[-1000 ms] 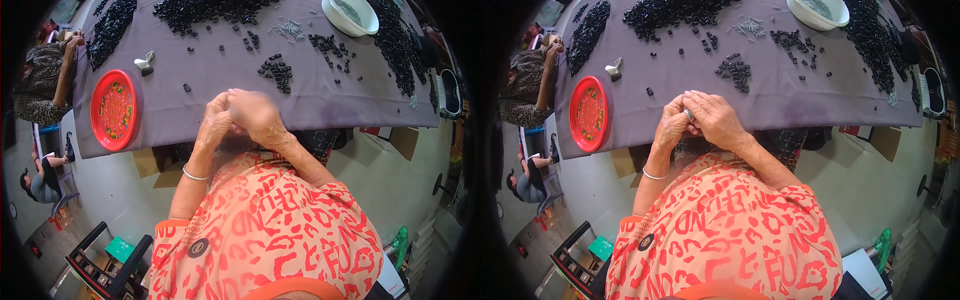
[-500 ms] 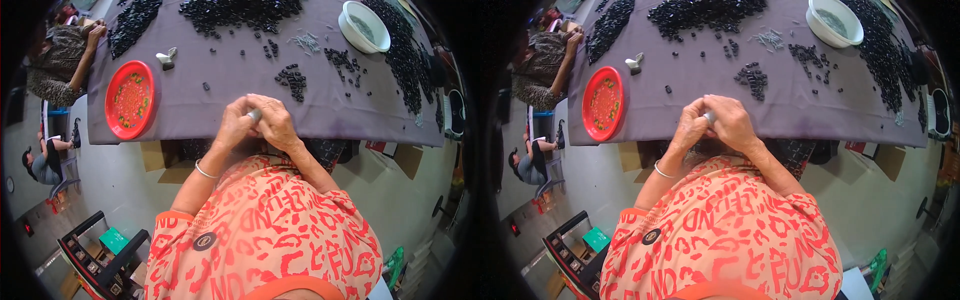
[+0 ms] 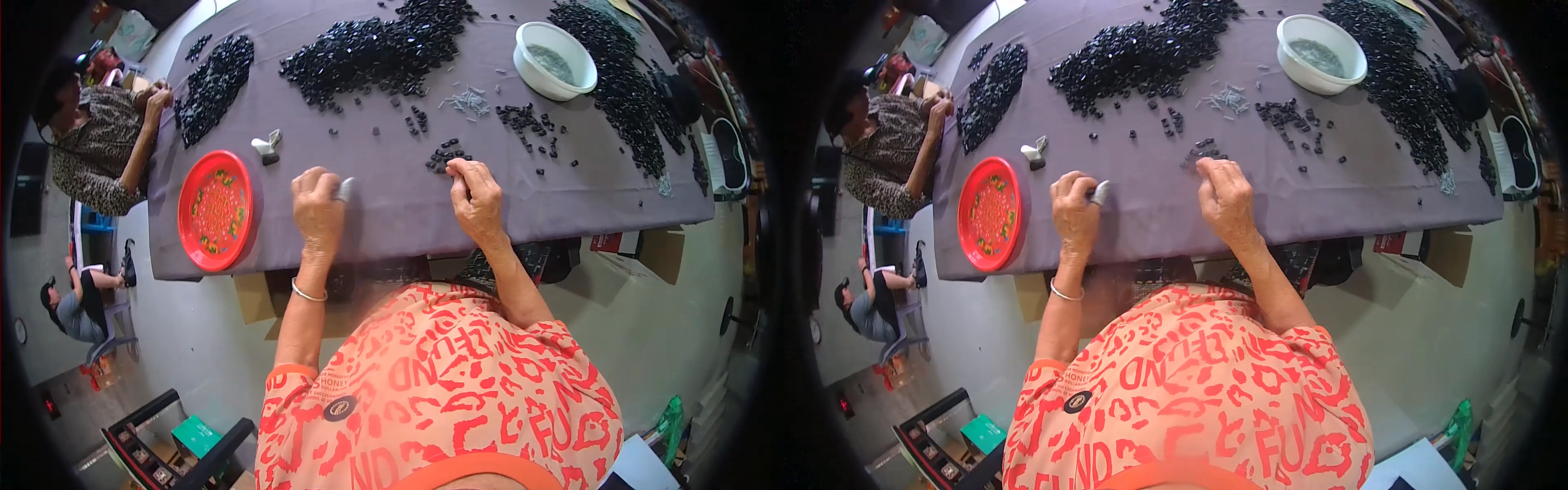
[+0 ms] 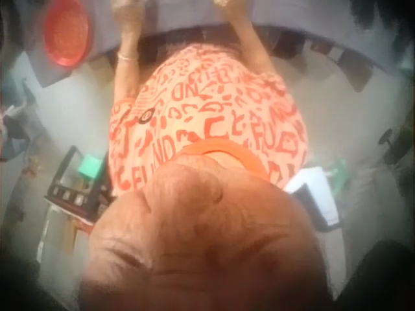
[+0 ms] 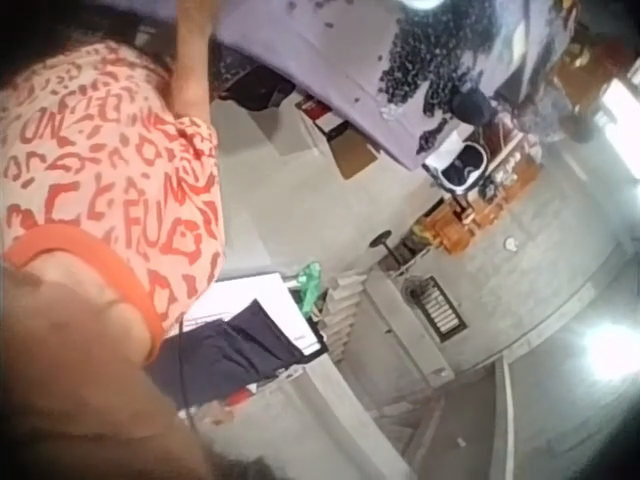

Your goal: The person assembles small plastic components by hand, picking up plastic pieces and pins from the table, fitting the pins into the pieces, and placing them back on the table.

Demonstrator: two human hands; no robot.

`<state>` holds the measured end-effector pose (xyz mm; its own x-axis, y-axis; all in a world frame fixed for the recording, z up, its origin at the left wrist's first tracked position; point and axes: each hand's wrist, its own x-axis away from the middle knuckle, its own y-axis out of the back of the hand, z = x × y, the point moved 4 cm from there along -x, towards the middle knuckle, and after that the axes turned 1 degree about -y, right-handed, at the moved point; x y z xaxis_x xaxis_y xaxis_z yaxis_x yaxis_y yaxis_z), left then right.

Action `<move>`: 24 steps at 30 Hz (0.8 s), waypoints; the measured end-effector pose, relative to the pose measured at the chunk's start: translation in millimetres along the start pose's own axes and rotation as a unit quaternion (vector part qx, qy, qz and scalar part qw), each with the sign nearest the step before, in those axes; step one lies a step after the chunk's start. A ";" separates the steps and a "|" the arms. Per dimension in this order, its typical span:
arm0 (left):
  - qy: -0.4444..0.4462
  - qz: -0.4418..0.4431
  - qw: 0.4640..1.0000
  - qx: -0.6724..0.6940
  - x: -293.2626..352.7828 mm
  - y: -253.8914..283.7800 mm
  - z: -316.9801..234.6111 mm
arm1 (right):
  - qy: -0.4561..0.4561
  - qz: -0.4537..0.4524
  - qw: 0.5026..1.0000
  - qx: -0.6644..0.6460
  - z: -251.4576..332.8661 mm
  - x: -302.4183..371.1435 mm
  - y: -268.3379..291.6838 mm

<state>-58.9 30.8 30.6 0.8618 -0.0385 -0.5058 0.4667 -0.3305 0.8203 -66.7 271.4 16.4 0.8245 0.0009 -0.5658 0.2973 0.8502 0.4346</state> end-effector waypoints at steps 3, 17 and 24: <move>0.008 -0.027 0.999 0.016 6.0 -6.8 25.0 | 0.033 -0.008 0.997 0.062 -8.2 -16.8 3.7; 0.001 -0.072 0.996 0.050 27.7 -0.9 -25.9 | -0.016 0.035 0.960 0.277 -77.3 -65.8 -12.8; -0.012 -0.024 0.991 0.129 32.5 -16.2 -41.9 | 0.056 0.080 0.947 0.307 -67.4 -55.3 -13.0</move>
<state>-30.1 74.4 12.0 0.8339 -0.0378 -0.5506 0.4378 -0.5620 0.7018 -148.7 295.8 -5.2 0.8373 0.1888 -0.5130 0.4239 0.3684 0.8274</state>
